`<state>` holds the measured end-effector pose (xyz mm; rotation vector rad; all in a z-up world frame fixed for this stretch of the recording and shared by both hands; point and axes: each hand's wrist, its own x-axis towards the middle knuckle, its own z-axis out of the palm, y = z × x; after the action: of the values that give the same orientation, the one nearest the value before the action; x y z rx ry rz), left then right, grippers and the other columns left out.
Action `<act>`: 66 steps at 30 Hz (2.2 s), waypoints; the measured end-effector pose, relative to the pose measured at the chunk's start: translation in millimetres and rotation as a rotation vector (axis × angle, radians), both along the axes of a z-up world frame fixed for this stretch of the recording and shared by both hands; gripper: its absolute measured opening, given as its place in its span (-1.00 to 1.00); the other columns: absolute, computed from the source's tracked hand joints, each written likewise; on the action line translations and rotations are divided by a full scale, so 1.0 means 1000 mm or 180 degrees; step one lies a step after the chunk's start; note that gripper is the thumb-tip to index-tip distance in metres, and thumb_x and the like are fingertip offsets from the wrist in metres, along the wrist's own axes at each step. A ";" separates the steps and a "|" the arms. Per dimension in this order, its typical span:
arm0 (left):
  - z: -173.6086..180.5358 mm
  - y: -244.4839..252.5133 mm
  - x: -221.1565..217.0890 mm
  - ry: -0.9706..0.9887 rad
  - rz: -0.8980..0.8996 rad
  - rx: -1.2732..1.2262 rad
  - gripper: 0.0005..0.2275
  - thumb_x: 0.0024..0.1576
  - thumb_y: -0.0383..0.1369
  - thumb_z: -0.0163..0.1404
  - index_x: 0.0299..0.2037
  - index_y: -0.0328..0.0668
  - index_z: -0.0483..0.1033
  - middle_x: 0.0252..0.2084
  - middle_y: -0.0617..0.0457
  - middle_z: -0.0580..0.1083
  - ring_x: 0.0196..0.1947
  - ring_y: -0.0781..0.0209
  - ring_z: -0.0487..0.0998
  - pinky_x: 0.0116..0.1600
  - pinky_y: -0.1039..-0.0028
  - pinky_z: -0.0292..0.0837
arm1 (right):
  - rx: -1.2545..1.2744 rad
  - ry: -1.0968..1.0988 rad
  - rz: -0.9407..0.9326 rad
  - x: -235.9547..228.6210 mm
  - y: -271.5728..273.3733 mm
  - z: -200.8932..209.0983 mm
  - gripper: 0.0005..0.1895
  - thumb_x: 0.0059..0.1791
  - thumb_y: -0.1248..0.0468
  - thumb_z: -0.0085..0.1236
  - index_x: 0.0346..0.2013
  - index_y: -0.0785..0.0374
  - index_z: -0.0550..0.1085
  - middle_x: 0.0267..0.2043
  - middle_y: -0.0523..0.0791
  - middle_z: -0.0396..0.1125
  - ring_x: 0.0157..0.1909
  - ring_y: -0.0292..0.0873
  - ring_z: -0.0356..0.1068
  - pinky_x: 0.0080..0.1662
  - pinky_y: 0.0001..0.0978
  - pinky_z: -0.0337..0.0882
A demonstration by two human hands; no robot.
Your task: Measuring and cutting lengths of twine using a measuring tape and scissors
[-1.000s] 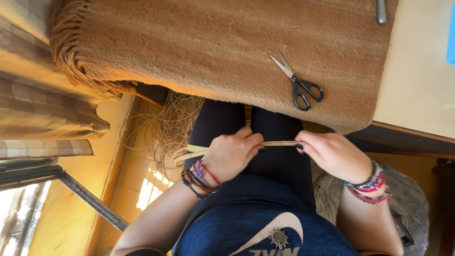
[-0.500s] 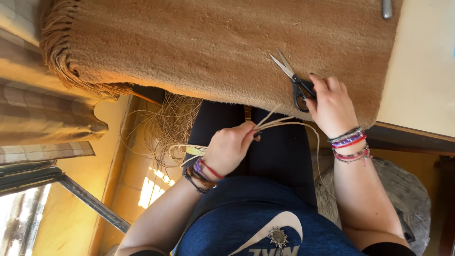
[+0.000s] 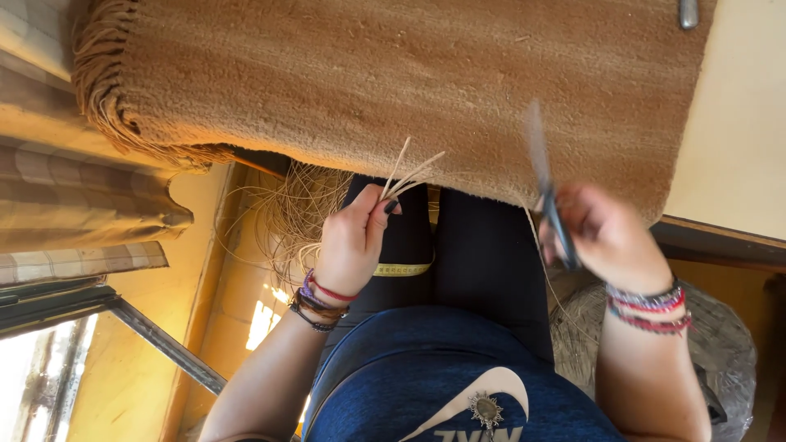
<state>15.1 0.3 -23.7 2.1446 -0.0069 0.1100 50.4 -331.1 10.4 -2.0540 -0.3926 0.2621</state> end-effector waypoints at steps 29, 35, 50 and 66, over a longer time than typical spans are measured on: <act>0.006 -0.024 -0.018 0.0277 -0.0946 -0.0280 -0.84 0.32 -0.28 -0.12 -0.24 -0.04 0.51 -0.38 0.00 0.61 -0.29 -0.16 0.64 -0.24 0.25 0.57 | 0.1823 0.1770 0.0553 -0.016 0.041 -0.040 -0.47 -0.04 0.06 0.21 -0.03 0.50 0.42 -0.51 -0.05 0.28 -0.50 -0.18 0.40 -0.59 -0.54 0.31; 0.032 -0.025 0.000 0.0024 -0.2252 -0.2289 -0.71 0.41 -0.23 -0.26 -0.34 -0.16 0.33 0.41 -0.30 0.16 0.26 -0.30 0.32 0.31 -0.05 0.22 | 0.2283 0.2226 0.0903 -0.019 0.035 -0.032 -0.44 -0.02 -0.02 0.23 -0.07 0.49 0.43 -0.55 -0.07 0.25 -0.56 -0.20 0.37 -0.67 -0.59 0.25; -0.025 -0.056 0.014 -0.0107 -0.1912 -0.3376 -0.68 0.42 -0.33 -0.25 -0.42 -0.23 0.30 0.36 -0.34 0.26 0.43 -0.22 0.22 0.41 0.08 0.10 | -0.1316 -0.0235 -0.0290 0.022 0.000 -0.030 -0.57 -0.04 0.15 0.30 0.06 0.22 0.49 -0.46 -0.08 0.51 -0.45 -0.10 0.53 -0.32 -0.29 0.49; 0.021 -0.036 0.006 0.0075 -0.1633 -0.2568 -0.71 0.40 -0.35 -0.21 -0.40 -0.20 0.40 -0.03 -0.22 0.54 0.02 -0.13 0.63 0.09 0.25 0.49 | -0.0660 -0.0575 0.0087 -0.023 0.071 -0.052 -0.79 0.12 0.28 -0.07 -0.19 0.09 0.57 -0.17 -0.13 0.53 -0.09 0.04 0.52 -0.09 -0.17 0.53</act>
<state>21.4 -35.3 -2.4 1.2859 -0.4251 -0.1874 27.1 -260.1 -41.3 -2.2861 -0.5227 0.1380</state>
